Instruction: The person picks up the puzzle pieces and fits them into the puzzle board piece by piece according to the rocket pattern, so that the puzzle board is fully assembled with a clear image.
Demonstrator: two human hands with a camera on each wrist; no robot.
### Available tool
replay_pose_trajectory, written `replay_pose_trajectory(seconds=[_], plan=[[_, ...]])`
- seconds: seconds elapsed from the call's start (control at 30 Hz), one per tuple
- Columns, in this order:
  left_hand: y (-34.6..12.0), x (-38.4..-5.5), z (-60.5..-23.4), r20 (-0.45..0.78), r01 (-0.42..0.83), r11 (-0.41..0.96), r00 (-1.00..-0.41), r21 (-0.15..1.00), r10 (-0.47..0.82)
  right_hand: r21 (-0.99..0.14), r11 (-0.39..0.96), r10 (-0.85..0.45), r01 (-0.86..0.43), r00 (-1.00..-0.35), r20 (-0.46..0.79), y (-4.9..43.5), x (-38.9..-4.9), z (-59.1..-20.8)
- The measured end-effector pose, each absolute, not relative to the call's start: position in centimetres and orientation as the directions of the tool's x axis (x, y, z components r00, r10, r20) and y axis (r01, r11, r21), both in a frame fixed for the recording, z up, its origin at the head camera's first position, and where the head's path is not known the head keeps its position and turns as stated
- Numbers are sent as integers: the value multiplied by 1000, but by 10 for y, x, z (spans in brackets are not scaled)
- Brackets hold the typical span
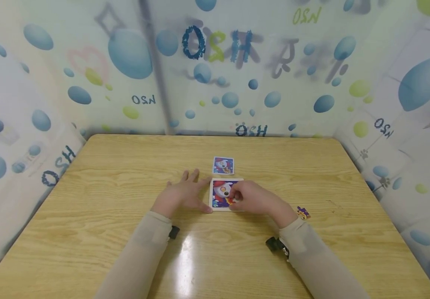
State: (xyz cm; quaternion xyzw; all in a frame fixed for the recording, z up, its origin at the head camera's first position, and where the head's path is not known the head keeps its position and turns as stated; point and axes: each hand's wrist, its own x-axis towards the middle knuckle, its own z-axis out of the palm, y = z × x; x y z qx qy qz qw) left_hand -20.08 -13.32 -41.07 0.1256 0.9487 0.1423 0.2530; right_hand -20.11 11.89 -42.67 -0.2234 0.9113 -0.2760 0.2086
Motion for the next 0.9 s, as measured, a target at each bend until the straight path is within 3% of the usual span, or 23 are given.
replay_pose_trajectory(seconds=[0.9], plan=[[-136, -203, -415, -431, 188, 927, -842, 326, 323, -540, 724, -601, -429, -776, -190, 113, -195, -422]])
